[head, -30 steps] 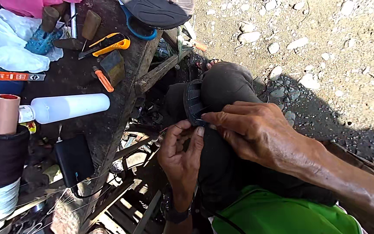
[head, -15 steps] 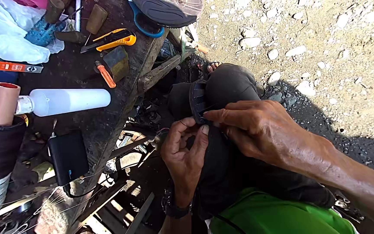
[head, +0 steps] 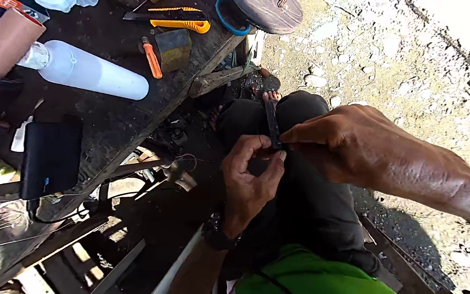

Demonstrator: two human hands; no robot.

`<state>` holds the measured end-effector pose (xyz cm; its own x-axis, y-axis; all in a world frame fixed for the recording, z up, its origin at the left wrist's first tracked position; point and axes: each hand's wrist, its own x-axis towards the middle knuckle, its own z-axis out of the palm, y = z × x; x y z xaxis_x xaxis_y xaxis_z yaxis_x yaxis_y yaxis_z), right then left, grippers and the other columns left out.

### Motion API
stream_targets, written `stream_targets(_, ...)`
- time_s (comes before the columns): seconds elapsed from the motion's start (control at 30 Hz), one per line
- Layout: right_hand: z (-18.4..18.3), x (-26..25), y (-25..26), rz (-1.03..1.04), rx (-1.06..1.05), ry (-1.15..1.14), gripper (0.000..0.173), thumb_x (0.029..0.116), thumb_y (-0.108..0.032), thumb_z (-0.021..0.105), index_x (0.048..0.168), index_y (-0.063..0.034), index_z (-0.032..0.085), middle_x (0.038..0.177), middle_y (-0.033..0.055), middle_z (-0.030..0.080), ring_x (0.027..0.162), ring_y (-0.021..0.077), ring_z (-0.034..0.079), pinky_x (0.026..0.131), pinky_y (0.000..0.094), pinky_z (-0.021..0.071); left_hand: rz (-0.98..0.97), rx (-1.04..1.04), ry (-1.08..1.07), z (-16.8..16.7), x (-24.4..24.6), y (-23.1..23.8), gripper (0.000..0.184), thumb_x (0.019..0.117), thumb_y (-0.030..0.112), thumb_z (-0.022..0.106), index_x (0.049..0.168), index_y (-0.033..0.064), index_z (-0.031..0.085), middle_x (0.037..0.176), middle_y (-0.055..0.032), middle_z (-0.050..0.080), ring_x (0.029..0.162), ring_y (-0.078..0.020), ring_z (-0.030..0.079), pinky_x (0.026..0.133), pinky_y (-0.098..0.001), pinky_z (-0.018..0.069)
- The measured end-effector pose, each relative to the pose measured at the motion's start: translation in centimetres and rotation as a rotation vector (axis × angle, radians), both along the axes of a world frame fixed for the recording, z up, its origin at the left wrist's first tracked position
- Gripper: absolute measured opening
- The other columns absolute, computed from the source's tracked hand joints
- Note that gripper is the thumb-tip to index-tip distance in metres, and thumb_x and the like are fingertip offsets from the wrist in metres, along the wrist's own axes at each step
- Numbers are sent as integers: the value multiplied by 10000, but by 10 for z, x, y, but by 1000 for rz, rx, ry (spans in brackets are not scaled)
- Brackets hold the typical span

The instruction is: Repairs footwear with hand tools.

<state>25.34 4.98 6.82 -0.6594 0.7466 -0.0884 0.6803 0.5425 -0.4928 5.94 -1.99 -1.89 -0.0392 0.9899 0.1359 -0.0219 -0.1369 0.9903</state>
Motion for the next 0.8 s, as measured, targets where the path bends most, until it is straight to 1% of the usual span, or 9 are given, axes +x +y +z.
stream_targets(0.03, -1, 1, -1, 5, 14, 14, 220, 932, -280, 552, 953, -273, 770, 637, -110, 587, 550, 75, 561, 452, 326, 397, -29, -26, -29, 1, -4, 1, 159, 860, 10, 746, 1005, -9, 685, 934, -83, 704, 821, -180, 711, 761, -350, 635)
stream_targets(0.1, -2, 5, -4, 1, 49, 19, 253, 953, -281, 546, 1038, -271, 784, 709, -105, 645, 572, 71, 586, 458, 323, 424, -99, -124, -123, 6, -16, 6, 142, 895, 8, 708, 1036, -6, 693, 946, -74, 714, 829, -165, 710, 772, -338, 632)
stream_targets(0.17, -3, 5, -8, -20, 93, -24, 270, 979, -280, 533, 1093, -276, 778, 759, -76, 647, 602, 109, 609, 465, 338, 439, -134, -225, -194, 11, -24, 12, 131, 904, -3, 676, 1031, -6, 706, 902, -79, 727, 785, -164, 716, 748, -333, 630)
stream_targets(0.23, -8, 3, -13, -41, 131, -14, 283, 980, -264, 529, 1118, -273, 776, 778, -59, 636, 635, 131, 617, 472, 343, 439, -145, -293, -184, 17, -28, 16, 114, 894, -2, 673, 1001, 1, 712, 842, -84, 724, 738, -166, 715, 717, -326, 631)
stream_targets(0.33, -20, 4, -13, -43, 165, 72, 267, 991, -283, 545, 1112, -252, 780, 757, -66, 624, 624, 103, 589, 484, 319, 420, -143, -339, -113, 24, -28, 22, 94, 866, 10, 686, 956, 25, 709, 790, -67, 712, 687, -157, 705, 671, -311, 627)
stream_targets(0.43, -28, 5, -11, -39, 169, 151, 253, 986, -274, 555, 1077, -227, 786, 735, -69, 624, 610, 78, 573, 492, 293, 419, -145, -370, -80, 27, -28, 26, 75, 852, 19, 702, 923, 41, 703, 779, -58, 712, 670, -154, 705, 654, -304, 628)
stream_targets(0.53, -34, 6, -9, -35, 166, 206, 253, 998, -276, 558, 1065, -211, 794, 730, -73, 636, 614, 51, 560, 512, 268, 418, -161, -390, -115, 26, -29, 28, 58, 852, 20, 699, 909, 33, 700, 783, -83, 708, 681, -176, 704, 669, -319, 628)
stream_targets(0.63, -38, 5, -8, -36, 170, 243, 252, 998, -272, 563, 1055, -198, 797, 725, -68, 643, 621, 51, 569, 521, 265, 425, -159, -401, -145, 25, -30, 29, 59, 852, 4, 684, 905, 29, 696, 772, -86, 707, 682, -171, 703, 676, -313, 624)
stream_targets(0.8, -41, 0, -6, -22, 169, 294, 243, 996, -254, 574, 1041, -176, 800, 750, -62, 687, 658, 44, 602, 546, 254, 450, -152, -428, -200, 25, -34, 29, 72, 849, -13, 670, 904, 29, 692, 777, -85, 704, 683, -171, 705, 680, -313, 627)
